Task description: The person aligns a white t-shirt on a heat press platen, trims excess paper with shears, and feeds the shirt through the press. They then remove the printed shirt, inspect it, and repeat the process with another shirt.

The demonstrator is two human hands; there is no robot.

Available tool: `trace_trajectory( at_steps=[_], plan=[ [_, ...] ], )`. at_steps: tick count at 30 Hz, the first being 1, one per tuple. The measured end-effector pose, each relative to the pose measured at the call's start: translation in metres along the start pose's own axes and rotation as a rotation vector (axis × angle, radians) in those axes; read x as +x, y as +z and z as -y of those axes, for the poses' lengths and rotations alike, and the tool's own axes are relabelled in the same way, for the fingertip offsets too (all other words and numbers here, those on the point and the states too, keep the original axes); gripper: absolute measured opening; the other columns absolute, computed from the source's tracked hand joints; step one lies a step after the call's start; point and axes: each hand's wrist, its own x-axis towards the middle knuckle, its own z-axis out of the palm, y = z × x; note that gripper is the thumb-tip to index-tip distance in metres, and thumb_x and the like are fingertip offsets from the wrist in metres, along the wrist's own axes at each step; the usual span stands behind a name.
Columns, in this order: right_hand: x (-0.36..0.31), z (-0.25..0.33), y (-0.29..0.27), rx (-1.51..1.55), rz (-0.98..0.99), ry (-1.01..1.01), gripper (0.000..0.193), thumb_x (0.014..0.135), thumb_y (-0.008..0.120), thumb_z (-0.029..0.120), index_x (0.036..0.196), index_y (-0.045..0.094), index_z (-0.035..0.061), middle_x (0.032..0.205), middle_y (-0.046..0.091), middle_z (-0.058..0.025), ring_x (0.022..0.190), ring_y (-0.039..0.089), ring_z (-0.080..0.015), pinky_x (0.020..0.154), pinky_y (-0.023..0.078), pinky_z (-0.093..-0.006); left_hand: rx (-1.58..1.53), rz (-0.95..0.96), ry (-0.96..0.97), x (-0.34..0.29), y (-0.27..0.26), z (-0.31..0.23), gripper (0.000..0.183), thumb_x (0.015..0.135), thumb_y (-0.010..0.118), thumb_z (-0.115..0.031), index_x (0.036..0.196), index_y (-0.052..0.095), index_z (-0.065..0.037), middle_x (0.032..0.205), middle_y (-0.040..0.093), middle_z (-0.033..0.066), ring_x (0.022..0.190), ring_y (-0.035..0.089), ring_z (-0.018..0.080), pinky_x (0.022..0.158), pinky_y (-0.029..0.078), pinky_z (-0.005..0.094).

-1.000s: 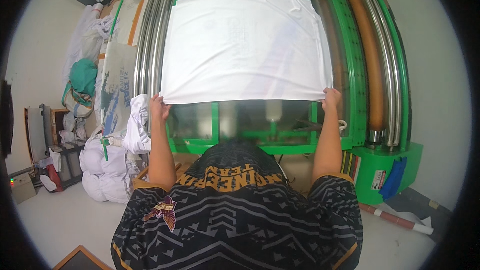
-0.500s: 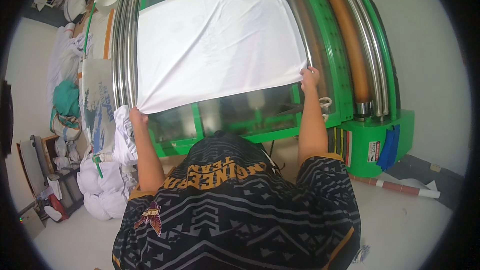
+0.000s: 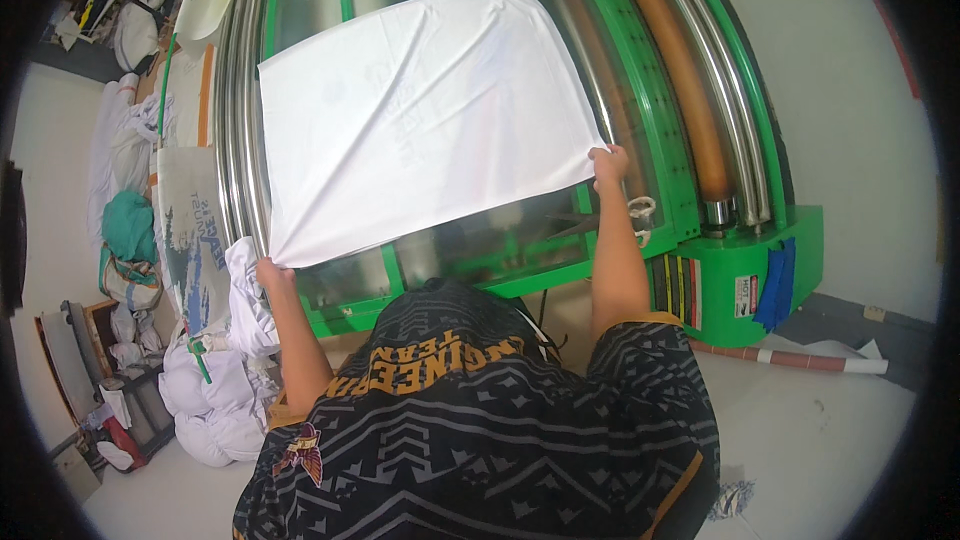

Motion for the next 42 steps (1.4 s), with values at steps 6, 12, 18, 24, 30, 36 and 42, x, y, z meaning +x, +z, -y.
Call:
trace_trajectory(
  at_steps=[6, 12, 18, 24, 30, 36, 42],
  plan=[
    [-0.013, 0.007, -0.026, -0.218, 0.033, -0.045, 0.060, 0.071, 0.087, 0.005, 0.130, 0.074, 0.0005, 0.127, 0.078, -0.0250, 0.114, 0.076, -0.0386, 0.099, 0.060, -0.0459, 0.899, 0.151, 0.523, -0.019, -0.046, -0.010, 0.027, 0.093, 0.067, -0.011, 0.117, 0.070, 0.001, 0.113, 0.076, 0.0236, 0.097, 0.076, 0.0377, 0.091, 0.061, 0.0499],
    [-0.023, 0.010, -0.034, -0.365, 0.032, -0.089, 0.061, 0.070, 0.089, 0.009, 0.129, 0.075, 0.0023, 0.121, 0.080, -0.0213, 0.111, 0.078, -0.0366, 0.097, 0.061, -0.0457, 1.712, 0.174, 0.722, -0.109, -0.058, -0.039, 0.050, 0.092, 0.081, -0.028, 0.134, 0.070, -0.002, 0.141, 0.070, 0.0325, 0.131, 0.068, 0.0468, 0.113, 0.054, 0.0557],
    [-0.016, 0.006, -0.033, -0.344, 0.080, -0.073, 0.060, 0.070, 0.091, 0.011, 0.129, 0.077, 0.0028, 0.113, 0.083, -0.0169, 0.105, 0.079, -0.0319, 0.093, 0.062, -0.0446, 1.685, 0.728, 0.908, -0.172, -0.023, 0.028, 0.080, 0.109, 0.064, -0.064, 0.180, 0.039, -0.034, 0.191, 0.014, 0.0238, 0.175, 0.013, 0.0504, 0.135, 0.018, 0.0752],
    [-0.007, -0.013, -0.023, -0.240, 0.125, -0.067, 0.057, 0.071, 0.089, 0.008, 0.125, 0.077, -0.0032, 0.114, 0.082, -0.0204, 0.105, 0.079, -0.0356, 0.093, 0.062, -0.0463, 1.661, 0.776, 1.035, -0.144, 0.000, 0.031, 0.090, 0.106, 0.056, -0.081, 0.183, 0.027, -0.046, 0.194, -0.005, 0.0171, 0.177, -0.008, 0.0467, 0.132, 0.004, 0.0834],
    [-0.009, -0.021, -0.024, -0.226, 0.195, -0.091, 0.073, 0.075, 0.091, 0.009, 0.143, 0.070, -0.0076, 0.124, 0.081, -0.0239, 0.111, 0.078, -0.0345, 0.096, 0.061, -0.0445, 1.548, 0.699, 1.275, -0.175, -0.014, 0.015, 0.067, 0.091, 0.091, -0.046, 0.148, 0.069, -0.021, 0.182, 0.037, 0.0143, 0.171, 0.027, 0.0418, 0.129, 0.031, 0.0711],
    [0.002, -0.028, -0.029, -0.114, 0.265, -0.027, 0.053, 0.081, 0.091, 0.003, 0.130, 0.072, -0.0036, 0.095, 0.077, -0.0072, 0.073, 0.069, -0.0155, 0.055, 0.049, -0.0328, 1.341, 0.743, 1.200, -0.154, -0.046, 0.008, 0.024, 0.085, 0.091, -0.018, 0.106, 0.081, -0.011, 0.134, 0.071, 0.0066, 0.138, 0.059, 0.0361, 0.106, 0.049, 0.0556],
    [0.012, -0.033, -0.030, -0.073, 0.273, -0.013, 0.039, 0.082, 0.090, 0.002, 0.118, 0.075, -0.0007, 0.089, 0.075, -0.0035, 0.067, 0.065, -0.0134, 0.053, 0.045, -0.0318, 1.443, 0.653, 1.319, -0.163, -0.038, 0.013, 0.007, 0.091, 0.082, -0.015, 0.095, 0.083, -0.009, 0.108, 0.072, 0.0075, 0.121, 0.062, 0.0353, 0.095, 0.052, 0.0516]
  ],
)
